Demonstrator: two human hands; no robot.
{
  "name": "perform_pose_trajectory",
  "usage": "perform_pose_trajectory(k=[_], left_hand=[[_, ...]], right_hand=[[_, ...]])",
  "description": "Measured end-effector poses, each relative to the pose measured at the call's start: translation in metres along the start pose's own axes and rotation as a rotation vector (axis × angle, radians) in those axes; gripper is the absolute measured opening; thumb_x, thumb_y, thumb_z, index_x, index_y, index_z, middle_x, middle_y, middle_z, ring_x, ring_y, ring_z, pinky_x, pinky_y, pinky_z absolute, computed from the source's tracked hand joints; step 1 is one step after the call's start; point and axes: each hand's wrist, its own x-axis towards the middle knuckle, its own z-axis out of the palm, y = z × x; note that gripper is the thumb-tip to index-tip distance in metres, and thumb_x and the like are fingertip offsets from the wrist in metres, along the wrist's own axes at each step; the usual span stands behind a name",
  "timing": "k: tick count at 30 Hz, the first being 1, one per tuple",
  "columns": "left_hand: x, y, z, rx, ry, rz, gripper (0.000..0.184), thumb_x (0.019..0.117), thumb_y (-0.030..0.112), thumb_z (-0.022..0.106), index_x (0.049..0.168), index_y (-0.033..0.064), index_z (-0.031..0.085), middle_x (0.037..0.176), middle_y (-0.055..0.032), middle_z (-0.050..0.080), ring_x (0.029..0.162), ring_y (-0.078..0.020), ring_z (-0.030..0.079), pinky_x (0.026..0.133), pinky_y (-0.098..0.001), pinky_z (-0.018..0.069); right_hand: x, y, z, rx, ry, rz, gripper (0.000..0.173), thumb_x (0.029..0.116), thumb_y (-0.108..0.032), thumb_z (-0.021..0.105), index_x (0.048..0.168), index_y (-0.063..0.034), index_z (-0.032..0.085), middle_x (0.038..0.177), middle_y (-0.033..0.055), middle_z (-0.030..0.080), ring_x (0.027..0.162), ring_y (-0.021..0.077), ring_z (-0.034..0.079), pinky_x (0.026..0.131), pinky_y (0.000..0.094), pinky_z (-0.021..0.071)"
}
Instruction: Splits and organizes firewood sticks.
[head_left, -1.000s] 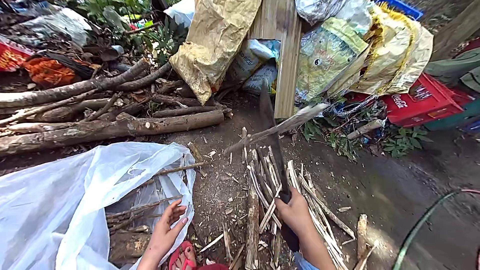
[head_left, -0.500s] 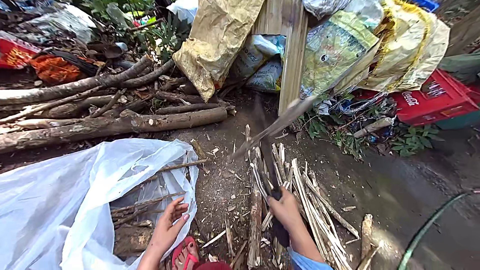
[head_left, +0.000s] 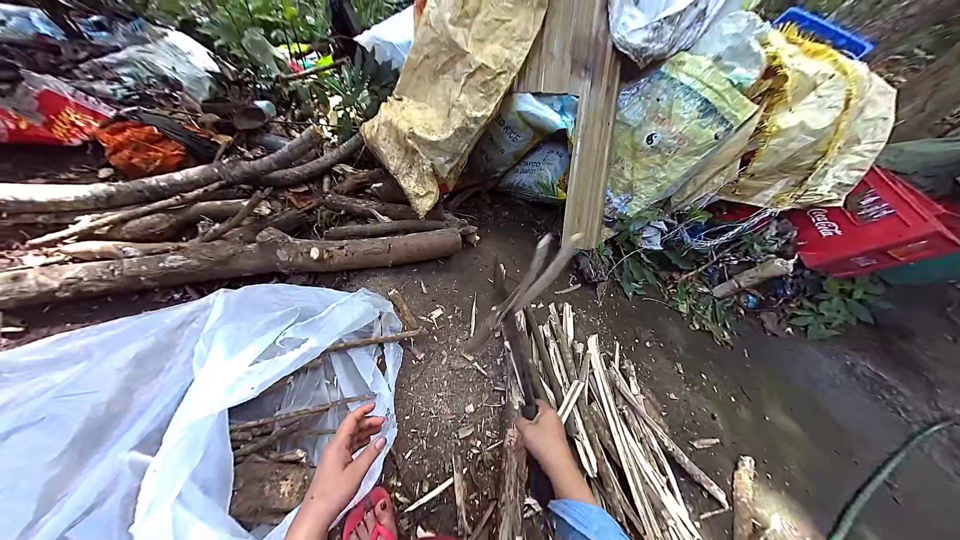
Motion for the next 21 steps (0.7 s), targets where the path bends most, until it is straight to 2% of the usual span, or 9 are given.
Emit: perform_pose_trajectory(k=[3, 5, 7, 8, 10, 12, 14, 17, 21], left_hand=[[-0.002, -0.009, -0.006, 0.009, 0.026, -0.043, 0.059, 0.0912, 0.015, 0.061, 0.143, -0.0095, 0.046, 0.12, -0.0201, 0.068, 0.104, -0.0182, 0.07, 0.094, -0.0322, 0.0556], [-0.002, -0.014, -0.008, 0.018, 0.029, -0.07, 0.058, 0.0913, 0.014, 0.061, 0.142, -0.01, 0.046, 0.12, -0.0205, 0.068, 0.102, -0.0181, 0.07, 0.093, -0.0322, 0.0554], [0.0, -0.015, -0.005, 0.004, 0.031, -0.093, 0.058, 0.0914, 0.013, 0.062, 0.142, -0.0098, 0.046, 0.12, -0.0207, 0.068, 0.103, -0.0185, 0.069, 0.093, -0.0328, 0.0556], [-0.001, -0.014, -0.003, -0.01, 0.026, -0.106, 0.058, 0.0916, 0.012, 0.062, 0.142, -0.0097, 0.046, 0.121, -0.0211, 0.067, 0.103, -0.0198, 0.069, 0.093, -0.0341, 0.0558], [-0.005, -0.006, 0.005, -0.038, 0.007, -0.1, 0.058, 0.0914, 0.01, 0.063, 0.143, -0.0106, 0.045, 0.122, -0.0226, 0.067, 0.105, -0.0239, 0.07, 0.094, -0.0382, 0.056], [-0.002, 0.002, 0.005, -0.038, -0.013, -0.035, 0.061, 0.0897, 0.011, 0.065, 0.143, -0.011, 0.045, 0.122, -0.0221, 0.068, 0.107, -0.0248, 0.07, 0.096, -0.0394, 0.0561], [-0.001, 0.001, 0.003, -0.037, -0.015, -0.014, 0.064, 0.0886, 0.014, 0.065, 0.145, -0.0099, 0.044, 0.123, -0.0214, 0.068, 0.109, -0.0241, 0.069, 0.097, -0.0384, 0.0556], [0.007, -0.006, 0.006, -0.037, -0.041, -0.109, 0.063, 0.091, 0.01, 0.065, 0.146, -0.0096, 0.042, 0.13, -0.026, 0.063, 0.116, -0.0301, 0.066, 0.099, -0.0412, 0.0541], [0.04, -0.009, 0.033, 0.051, -0.161, -0.234, 0.082, 0.0901, 0.011, 0.075, 0.156, -0.0054, 0.029, 0.152, -0.0302, 0.044, 0.138, -0.0414, 0.049, 0.11, -0.0517, 0.0459]], right_hand=[[-0.026, -0.028, -0.025, 0.157, 0.201, -0.145, 0.036, 0.0874, -0.005, 0.07, 0.12, 0.0068, 0.06, 0.076, 0.0146, 0.063, 0.057, 0.0231, 0.061, 0.059, 0.0441, 0.0549], [-0.034, -0.032, -0.015, 0.201, 0.305, -0.204, 0.037, 0.0881, -0.004, 0.07, 0.121, 0.0096, 0.058, 0.077, 0.0153, 0.063, 0.059, 0.0229, 0.062, 0.061, 0.0435, 0.056], [-0.029, -0.01, 0.018, 0.077, 0.234, -0.117, 0.045, 0.0903, -0.006, 0.072, 0.128, 0.0133, 0.057, 0.098, 0.0284, 0.068, 0.087, 0.0379, 0.068, 0.083, 0.0552, 0.0553], [-0.022, 0.013, 0.038, -0.065, 0.105, -0.008, 0.048, 0.0908, -0.01, 0.072, 0.131, 0.0117, 0.057, 0.109, 0.0309, 0.068, 0.101, 0.0421, 0.068, 0.093, 0.0584, 0.0531], [-0.005, 0.058, 0.071, -0.328, -0.157, 0.182, 0.046, 0.0904, -0.019, 0.073, 0.127, 0.007, 0.061, 0.119, 0.0286, 0.068, 0.113, 0.0415, 0.067, 0.098, 0.0594, 0.0518], [0.004, 0.073, 0.086, -0.379, -0.246, 0.225, 0.046, 0.0893, -0.02, 0.073, 0.126, 0.0056, 0.063, 0.122, 0.0279, 0.067, 0.115, 0.0415, 0.066, 0.098, 0.0601, 0.0512], [0.008, 0.079, 0.089, -0.338, -0.215, 0.21, 0.041, 0.0882, -0.02, 0.073, 0.12, 0.0046, 0.064, 0.111, 0.0258, 0.07, 0.104, 0.0399, 0.069, 0.091, 0.0593, 0.0535], [0.004, 0.07, 0.074, -0.308, -0.184, 0.227, 0.04, 0.0878, -0.02, 0.074, 0.117, 0.0056, 0.065, 0.106, 0.0253, 0.07, 0.1, 0.0385, 0.07, 0.089, 0.058, 0.0539], [-0.008, 0.055, 0.06, -0.298, -0.207, 0.225, 0.043, 0.0895, -0.019, 0.073, 0.124, 0.005, 0.061, 0.11, 0.0254, 0.069, 0.101, 0.0384, 0.069, 0.09, 0.0571, 0.0535]])
